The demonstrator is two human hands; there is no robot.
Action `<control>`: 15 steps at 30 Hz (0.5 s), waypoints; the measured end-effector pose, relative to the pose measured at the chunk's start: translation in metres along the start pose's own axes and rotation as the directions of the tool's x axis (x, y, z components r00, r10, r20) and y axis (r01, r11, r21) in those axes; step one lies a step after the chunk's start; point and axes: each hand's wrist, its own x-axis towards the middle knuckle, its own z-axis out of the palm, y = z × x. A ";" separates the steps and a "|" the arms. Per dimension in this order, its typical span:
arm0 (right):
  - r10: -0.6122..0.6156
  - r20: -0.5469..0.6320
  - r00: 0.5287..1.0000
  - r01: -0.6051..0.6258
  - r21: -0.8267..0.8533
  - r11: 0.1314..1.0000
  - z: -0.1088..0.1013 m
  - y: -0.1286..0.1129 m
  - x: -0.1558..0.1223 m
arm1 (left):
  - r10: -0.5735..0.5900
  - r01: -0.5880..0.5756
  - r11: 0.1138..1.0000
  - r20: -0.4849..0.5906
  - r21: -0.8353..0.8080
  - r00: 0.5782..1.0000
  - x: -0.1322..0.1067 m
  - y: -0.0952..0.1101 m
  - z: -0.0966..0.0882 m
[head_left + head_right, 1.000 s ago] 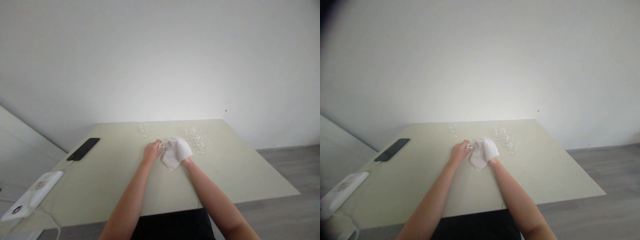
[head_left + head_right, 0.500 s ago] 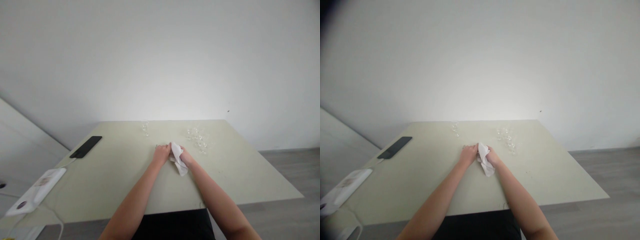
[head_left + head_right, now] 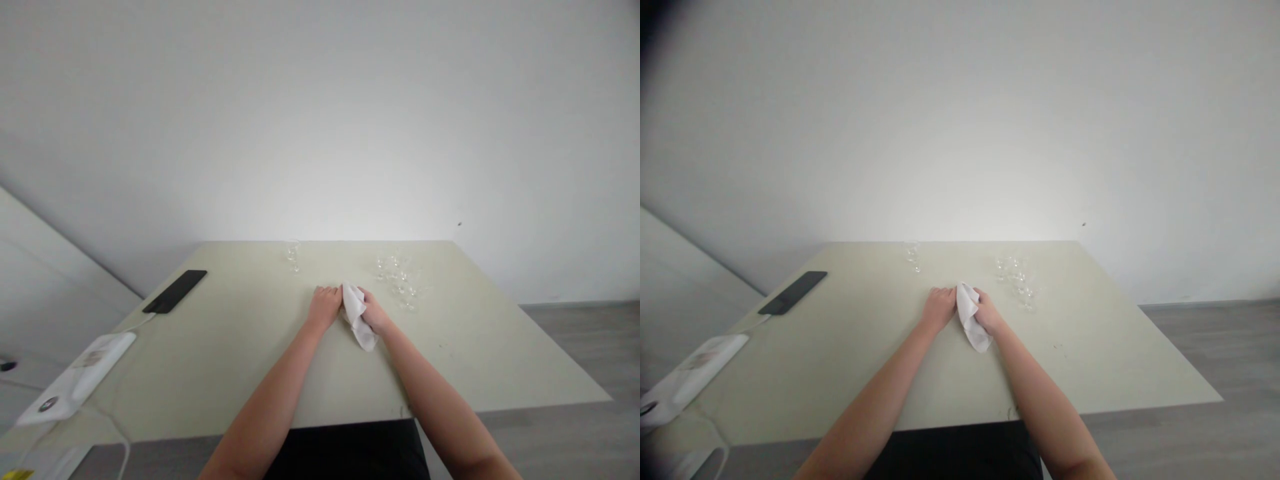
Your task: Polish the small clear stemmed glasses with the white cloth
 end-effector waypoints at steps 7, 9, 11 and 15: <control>-0.451 0.065 0.890 0.435 -0.414 0.799 0.001 -0.009 -0.002 | -0.063 0.063 0.998 0.042 -0.019 0.997 0.002 -0.008 0.010; -0.294 -0.035 0.955 0.257 -0.394 0.883 0.003 -0.005 -0.001 | -0.053 0.054 0.998 0.002 -0.019 0.999 0.002 -0.008 0.010; -0.045 -0.055 0.997 0.030 -0.247 0.968 0.004 -0.001 -0.001 | -0.033 0.032 0.999 -0.039 -0.014 0.999 0.001 -0.008 0.009; 0.107 0.077 0.991 -0.103 -0.049 0.993 0.000 0.000 -0.003 | 0.010 -0.011 1.000 -0.074 -0.010 0.997 -0.002 -0.009 0.008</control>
